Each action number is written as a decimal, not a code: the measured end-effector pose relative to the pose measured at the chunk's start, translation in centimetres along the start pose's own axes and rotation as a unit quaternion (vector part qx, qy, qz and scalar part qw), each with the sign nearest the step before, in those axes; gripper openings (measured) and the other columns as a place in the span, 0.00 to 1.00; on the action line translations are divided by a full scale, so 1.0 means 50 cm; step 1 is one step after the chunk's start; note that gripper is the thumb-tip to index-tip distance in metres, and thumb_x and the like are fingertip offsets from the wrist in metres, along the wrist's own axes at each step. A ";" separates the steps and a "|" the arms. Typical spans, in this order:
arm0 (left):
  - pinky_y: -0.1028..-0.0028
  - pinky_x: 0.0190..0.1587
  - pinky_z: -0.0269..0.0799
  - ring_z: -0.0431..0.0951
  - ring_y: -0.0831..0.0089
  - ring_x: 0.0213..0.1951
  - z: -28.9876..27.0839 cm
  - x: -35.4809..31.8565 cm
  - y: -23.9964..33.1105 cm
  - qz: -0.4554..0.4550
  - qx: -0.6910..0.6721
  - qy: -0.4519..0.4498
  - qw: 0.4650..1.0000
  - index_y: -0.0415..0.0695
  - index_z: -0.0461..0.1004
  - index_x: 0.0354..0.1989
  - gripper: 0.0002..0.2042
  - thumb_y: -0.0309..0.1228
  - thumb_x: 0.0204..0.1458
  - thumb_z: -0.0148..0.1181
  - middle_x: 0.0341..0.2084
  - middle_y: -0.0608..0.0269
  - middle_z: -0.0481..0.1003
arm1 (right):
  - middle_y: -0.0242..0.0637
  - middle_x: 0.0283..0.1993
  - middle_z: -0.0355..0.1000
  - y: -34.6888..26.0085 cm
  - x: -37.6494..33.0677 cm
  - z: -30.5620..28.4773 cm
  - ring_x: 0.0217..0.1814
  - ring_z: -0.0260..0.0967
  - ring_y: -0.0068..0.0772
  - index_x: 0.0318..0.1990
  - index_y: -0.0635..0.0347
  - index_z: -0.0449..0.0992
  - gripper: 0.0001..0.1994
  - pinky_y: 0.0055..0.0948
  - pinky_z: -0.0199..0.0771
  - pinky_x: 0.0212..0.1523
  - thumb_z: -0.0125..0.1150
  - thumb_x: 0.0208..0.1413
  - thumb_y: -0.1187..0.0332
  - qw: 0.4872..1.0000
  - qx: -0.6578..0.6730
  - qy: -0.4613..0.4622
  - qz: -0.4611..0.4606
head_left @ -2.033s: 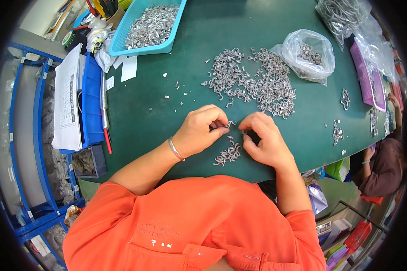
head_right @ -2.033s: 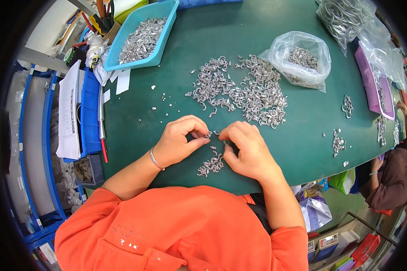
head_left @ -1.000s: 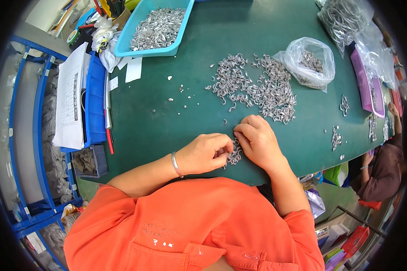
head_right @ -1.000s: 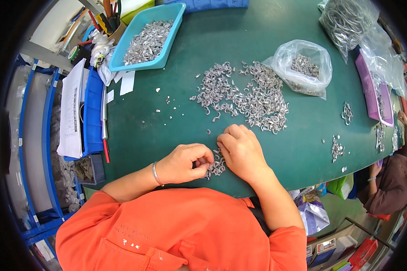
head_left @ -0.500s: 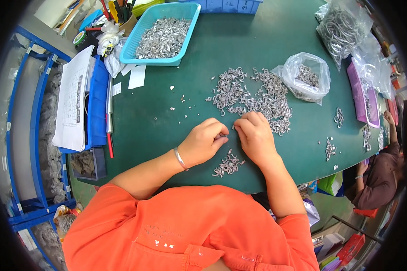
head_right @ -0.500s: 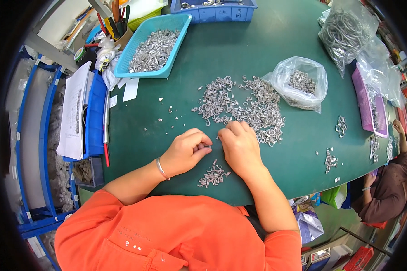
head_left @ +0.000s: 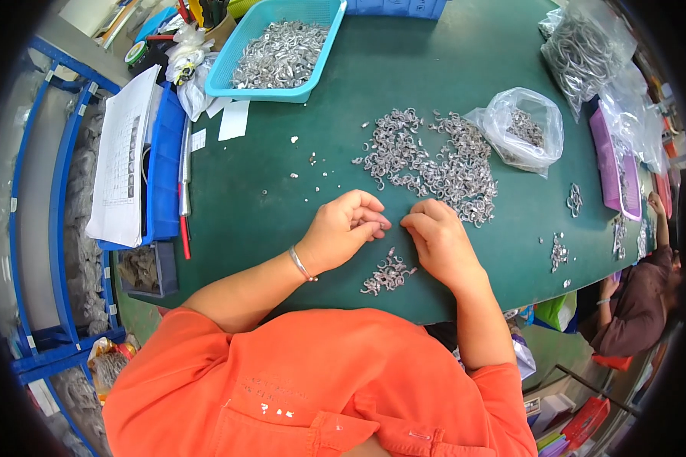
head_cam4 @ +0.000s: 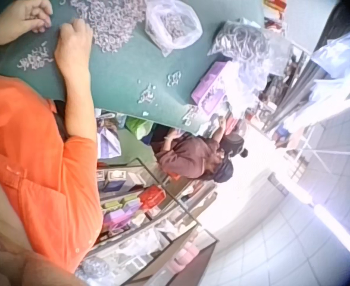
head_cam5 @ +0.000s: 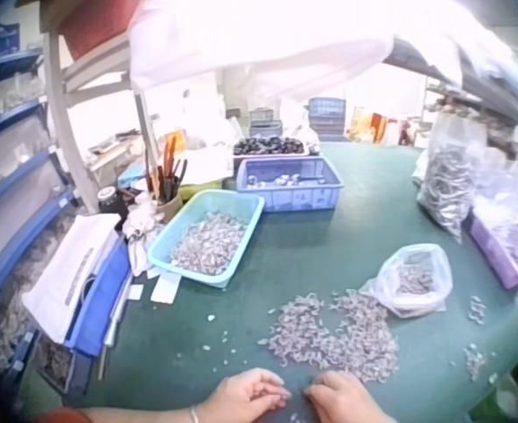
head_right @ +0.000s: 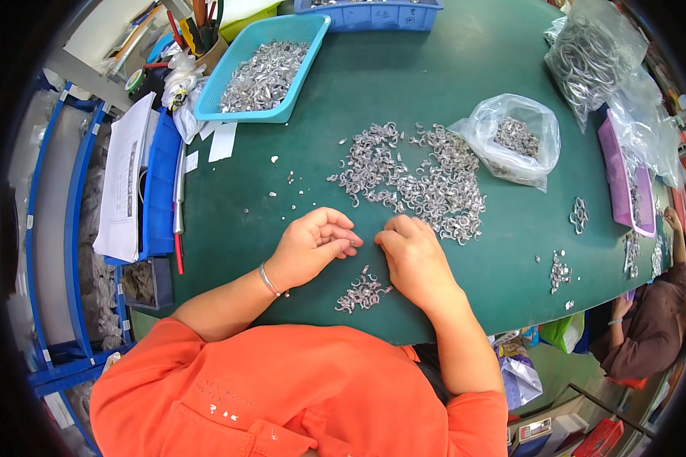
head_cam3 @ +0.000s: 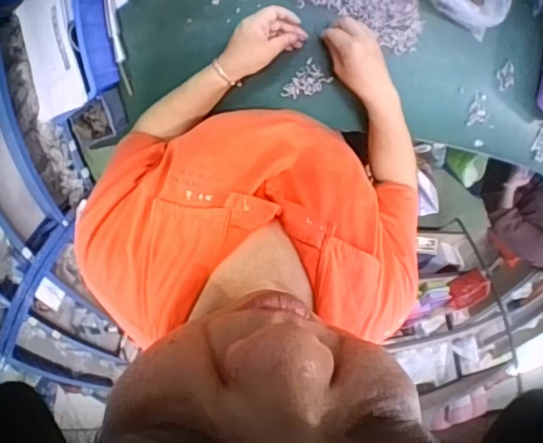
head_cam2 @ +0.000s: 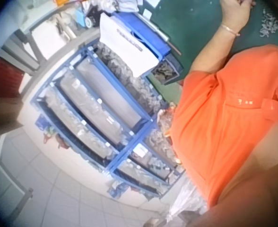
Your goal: The person sits at a green workbench and repeatedly picks up small metal rings and pins from a pile. They insert the pins into the rings and place the assembled units into a light blue plastic basket. The process is repetitive and involves handling small components by hand.
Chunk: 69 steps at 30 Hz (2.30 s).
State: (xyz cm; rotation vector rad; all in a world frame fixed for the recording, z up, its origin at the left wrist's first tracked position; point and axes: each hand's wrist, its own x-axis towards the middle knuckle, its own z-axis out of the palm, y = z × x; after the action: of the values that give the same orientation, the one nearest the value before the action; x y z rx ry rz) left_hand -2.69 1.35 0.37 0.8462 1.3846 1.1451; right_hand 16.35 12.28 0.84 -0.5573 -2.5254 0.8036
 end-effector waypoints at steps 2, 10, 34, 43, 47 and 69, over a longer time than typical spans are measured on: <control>0.72 0.46 0.81 0.83 0.70 0.42 0.001 -0.005 0.002 -0.003 -0.005 -0.012 1.000 0.35 0.68 0.49 0.08 0.17 0.62 0.53 0.42 0.50 0.81 | 0.39 0.38 0.73 -0.006 -0.010 -0.009 0.41 0.71 0.47 0.36 0.62 0.80 0.07 0.41 0.72 0.44 0.62 0.50 0.81 0.998 0.062 -0.012 0.027; 0.74 0.44 0.81 0.83 0.71 0.41 0.006 -0.015 0.019 -0.057 -0.056 -0.029 0.996 0.36 0.72 0.48 0.08 0.18 0.62 0.55 0.41 0.52 0.82 | 0.44 0.42 0.76 -0.022 -0.021 -0.049 0.42 0.74 0.48 0.40 0.64 0.79 0.10 0.39 0.75 0.45 0.61 0.51 0.83 0.971 0.190 -0.143 0.033; 0.77 0.36 0.75 0.78 0.78 0.33 -0.021 0.046 0.027 0.204 0.229 0.132 0.943 0.38 0.80 0.39 0.08 0.16 0.56 0.57 0.36 0.63 0.77 | 0.41 0.41 0.76 0.012 0.000 -0.031 0.44 0.72 0.46 0.42 0.62 0.79 0.10 0.40 0.72 0.46 0.60 0.52 0.82 0.992 -0.014 0.115 0.042; 0.70 0.38 0.74 0.77 0.66 0.33 -0.032 0.033 0.012 0.300 0.334 0.000 0.893 0.42 0.80 0.31 0.06 0.21 0.45 0.70 0.30 0.63 0.76 | 0.32 0.35 0.73 0.002 0.028 0.003 0.37 0.68 0.40 0.37 0.57 0.80 0.06 0.38 0.65 0.41 0.67 0.50 0.75 0.993 -0.104 0.039 -0.030; 0.64 0.44 0.74 0.77 0.59 0.38 -0.025 0.033 -0.004 0.336 0.399 -0.031 0.853 0.43 0.78 0.29 0.07 0.25 0.42 0.72 0.30 0.62 0.75 | 0.35 0.35 0.74 0.012 0.042 -0.009 0.39 0.70 0.43 0.35 0.58 0.79 0.05 0.40 0.67 0.42 0.67 0.49 0.75 0.992 -0.114 0.040 -0.030; 0.66 0.38 0.76 0.78 0.58 0.35 -0.009 -0.014 0.026 0.318 0.378 -0.082 0.866 0.42 0.77 0.30 0.06 0.22 0.46 0.68 0.30 0.59 0.76 | 0.39 0.31 0.71 0.011 0.031 -0.031 0.36 0.72 0.45 0.34 0.59 0.79 0.06 0.41 0.74 0.36 0.67 0.47 0.76 0.994 0.001 -0.035 -0.106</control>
State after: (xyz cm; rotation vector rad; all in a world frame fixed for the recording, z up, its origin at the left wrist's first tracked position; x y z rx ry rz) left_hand -3.20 0.95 1.79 2.0352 1.4566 0.9401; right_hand 15.99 14.15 2.08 -0.2564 -2.5925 0.7587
